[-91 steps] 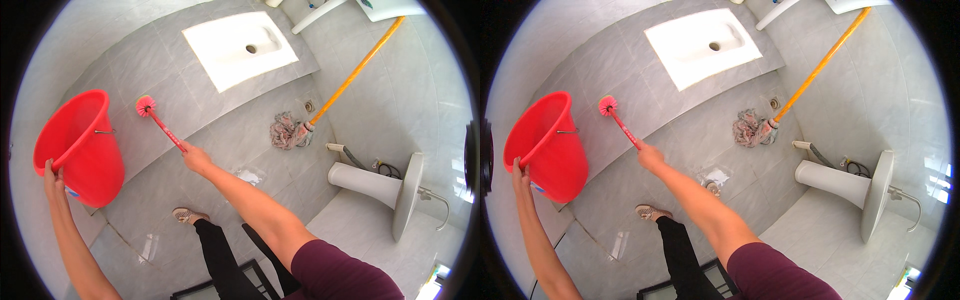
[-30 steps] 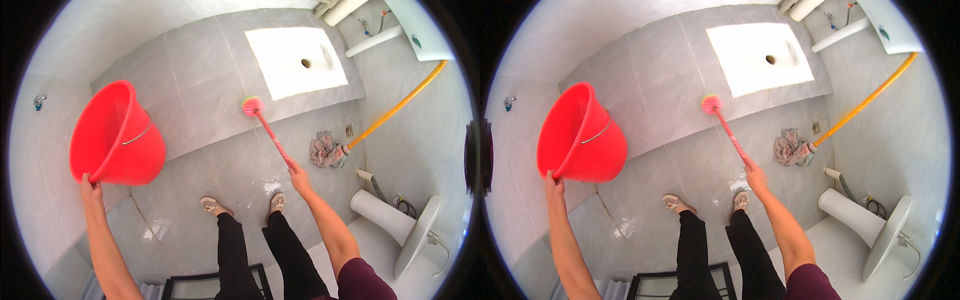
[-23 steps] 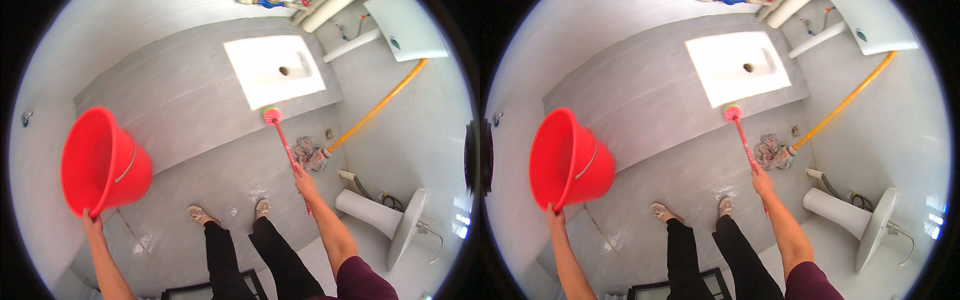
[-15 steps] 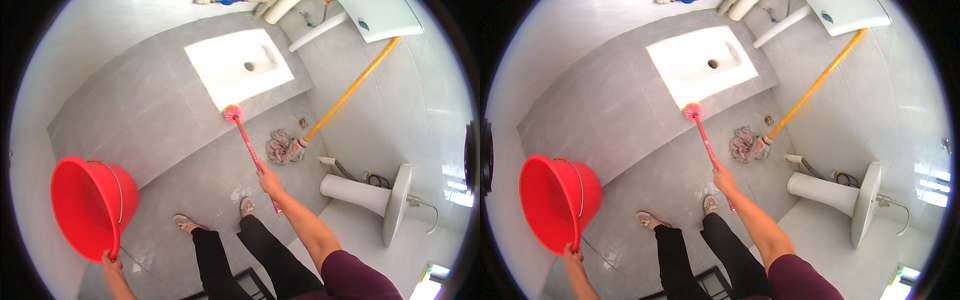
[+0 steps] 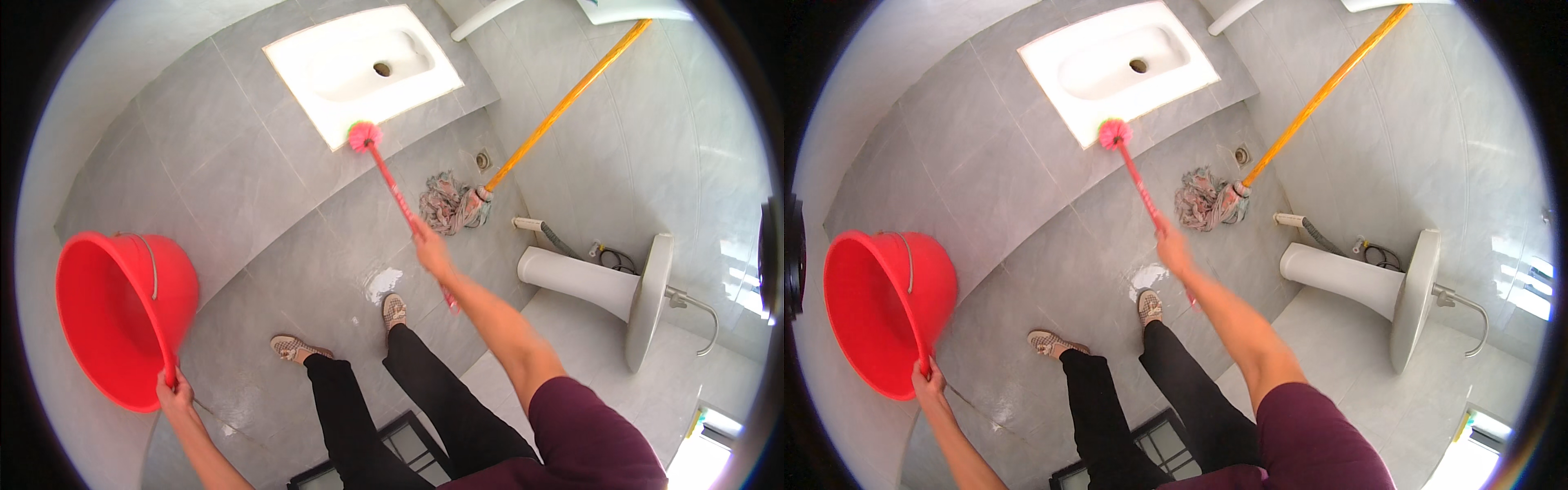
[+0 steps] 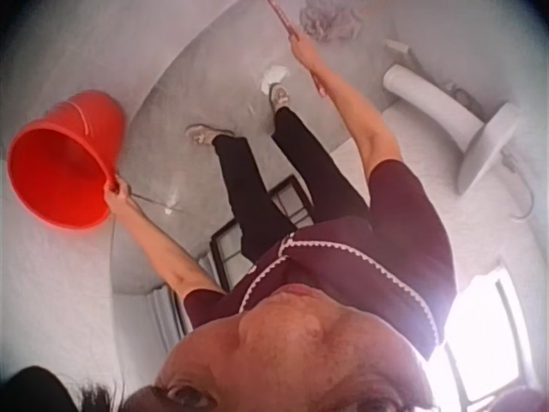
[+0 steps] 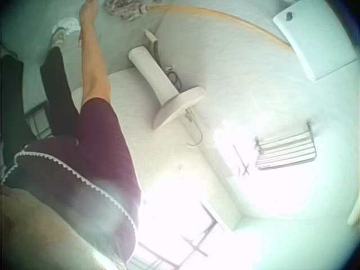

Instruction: The person scrubs a squat toilet with a long-handled brush, repeatedly rinsing the brush in a red bucket and pouring water into the bowl to flush debris. They also mop the surrounding floor with a separate mop and briefly flush the toilet.

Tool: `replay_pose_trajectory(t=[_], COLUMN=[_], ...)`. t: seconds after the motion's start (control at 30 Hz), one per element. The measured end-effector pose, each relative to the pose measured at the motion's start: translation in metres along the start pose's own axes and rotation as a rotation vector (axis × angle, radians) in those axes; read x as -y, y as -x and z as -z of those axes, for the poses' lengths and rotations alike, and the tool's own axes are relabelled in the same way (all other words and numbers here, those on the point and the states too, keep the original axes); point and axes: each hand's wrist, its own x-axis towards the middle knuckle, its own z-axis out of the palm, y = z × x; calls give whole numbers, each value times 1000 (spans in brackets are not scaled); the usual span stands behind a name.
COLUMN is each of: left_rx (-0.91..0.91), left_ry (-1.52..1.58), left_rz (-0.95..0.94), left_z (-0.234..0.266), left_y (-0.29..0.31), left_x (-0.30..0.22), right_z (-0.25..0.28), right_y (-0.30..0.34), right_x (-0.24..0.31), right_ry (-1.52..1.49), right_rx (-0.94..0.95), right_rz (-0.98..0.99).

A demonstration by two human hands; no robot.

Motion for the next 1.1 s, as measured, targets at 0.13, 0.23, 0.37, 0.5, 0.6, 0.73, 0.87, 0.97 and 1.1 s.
replay_pose_trajectory(t=[0.13,0.23,0.37,0.5,0.6,0.73,0.87,0.97,1.1], left_rx=[-91,-52,121,-44,284,604,1110,1388,1834], left_ry=[182,263,263,-49,-632,-951,-1309,-1782,-1962], left_rz=[66,80,-15,-125,-113,-7,12,-303,-651], left_z=[-69,-85,-145,-140,-122,-202,-271,-306,-336], left_y=[-40,-27,20,142,223,394,448,451,422], left_x=[-21,-65,7,43,119,202,271,318,385], right_z=[51,47,33,17,46,76,79,88,118], right_y=[-86,-96,-41,-15,-47,-106,-119,-105,-112], right_x=[-3,60,-3,24,-21,-19,-6,4,-61], right_ry=[110,-205,4,50,49,-195,-225,-141,-139], right_rx=[12,217,94,368,274,197,195,224,-77], right_rz=[-328,-608,-229,-369,-409,-623,-562,-515,-461])
